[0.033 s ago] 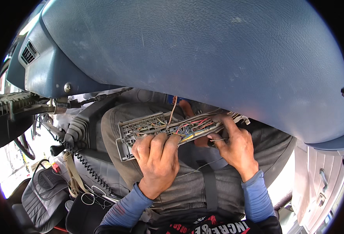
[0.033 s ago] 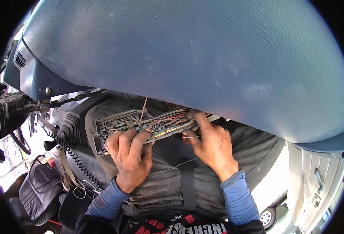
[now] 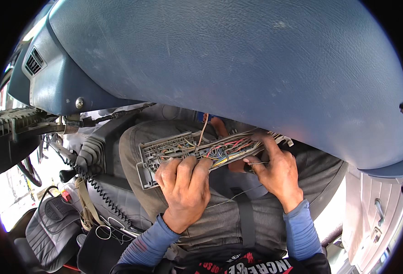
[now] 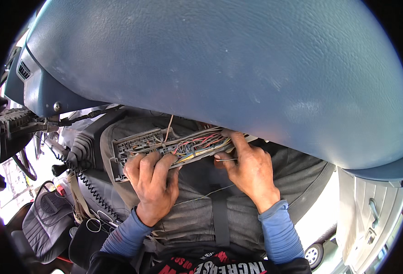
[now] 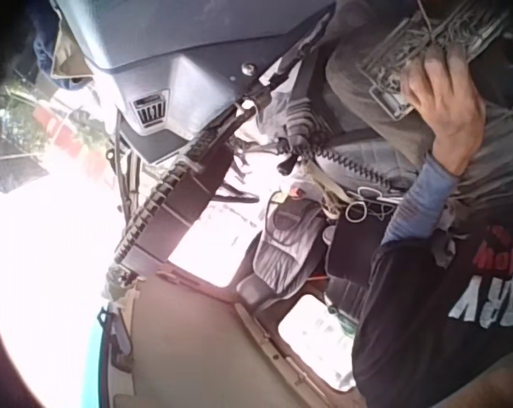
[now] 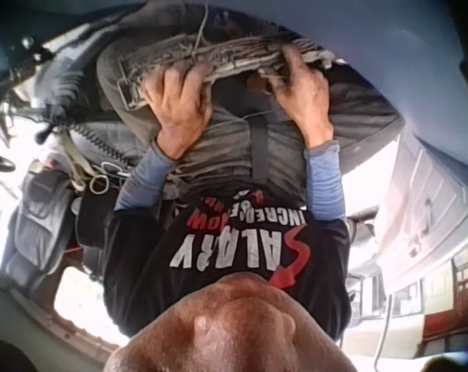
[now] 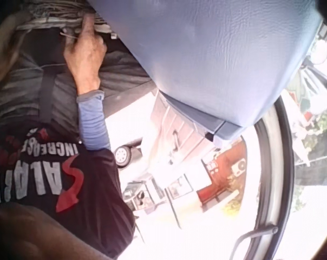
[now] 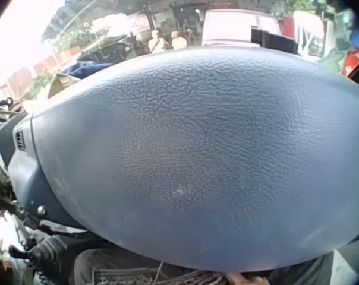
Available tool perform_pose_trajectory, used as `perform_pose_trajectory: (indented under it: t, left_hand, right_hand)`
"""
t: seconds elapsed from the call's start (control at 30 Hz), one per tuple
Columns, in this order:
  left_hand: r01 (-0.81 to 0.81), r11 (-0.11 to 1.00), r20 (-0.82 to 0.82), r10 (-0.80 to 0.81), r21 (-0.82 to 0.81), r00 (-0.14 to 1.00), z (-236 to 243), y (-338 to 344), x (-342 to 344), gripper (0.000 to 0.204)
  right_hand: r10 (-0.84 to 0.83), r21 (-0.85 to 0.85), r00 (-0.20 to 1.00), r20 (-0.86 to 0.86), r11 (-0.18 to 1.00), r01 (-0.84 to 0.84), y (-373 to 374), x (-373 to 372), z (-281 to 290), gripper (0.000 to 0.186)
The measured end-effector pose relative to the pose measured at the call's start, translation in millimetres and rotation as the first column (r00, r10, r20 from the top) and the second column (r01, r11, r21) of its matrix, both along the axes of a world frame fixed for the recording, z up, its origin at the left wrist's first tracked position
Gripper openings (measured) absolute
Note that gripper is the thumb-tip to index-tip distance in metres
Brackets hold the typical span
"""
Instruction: The person works on the vehicle's dashboard electronics, manipulating a fuse box and wiring harness. They disconnect and reconnect various plugs and wires while seated in the driver's seat.
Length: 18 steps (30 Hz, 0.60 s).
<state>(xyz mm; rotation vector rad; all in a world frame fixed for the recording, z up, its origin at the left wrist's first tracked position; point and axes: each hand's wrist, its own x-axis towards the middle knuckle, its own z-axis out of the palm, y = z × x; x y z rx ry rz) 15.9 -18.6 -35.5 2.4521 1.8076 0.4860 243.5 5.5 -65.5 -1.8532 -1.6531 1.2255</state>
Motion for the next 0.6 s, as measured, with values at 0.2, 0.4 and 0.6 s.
perform_pose_trajectory:
  t: [0.2,0.4,0.6]
  left_hand:
    - [0.021,1.0,-0.001,-0.021,0.022,1.0,-3,0,-1,0.046]
    - [0.014,1.0,-0.009,-0.014,-0.008,1.0,-3,4,0,0.042]
    - [0.059,0.973,-0.096,-0.082,-0.222,0.992,28,12,0,0.057]
  right_hand:
    - [0.033,0.183,0.995,0.097,0.982,-0.051,-4,3,-14,0.047]
    - [0.002,0.284,0.999,0.051,0.959,-0.016,-7,3,-19,0.038]
    - [-0.043,0.342,0.999,-0.002,0.939,0.041,-11,-2,-26,0.035]
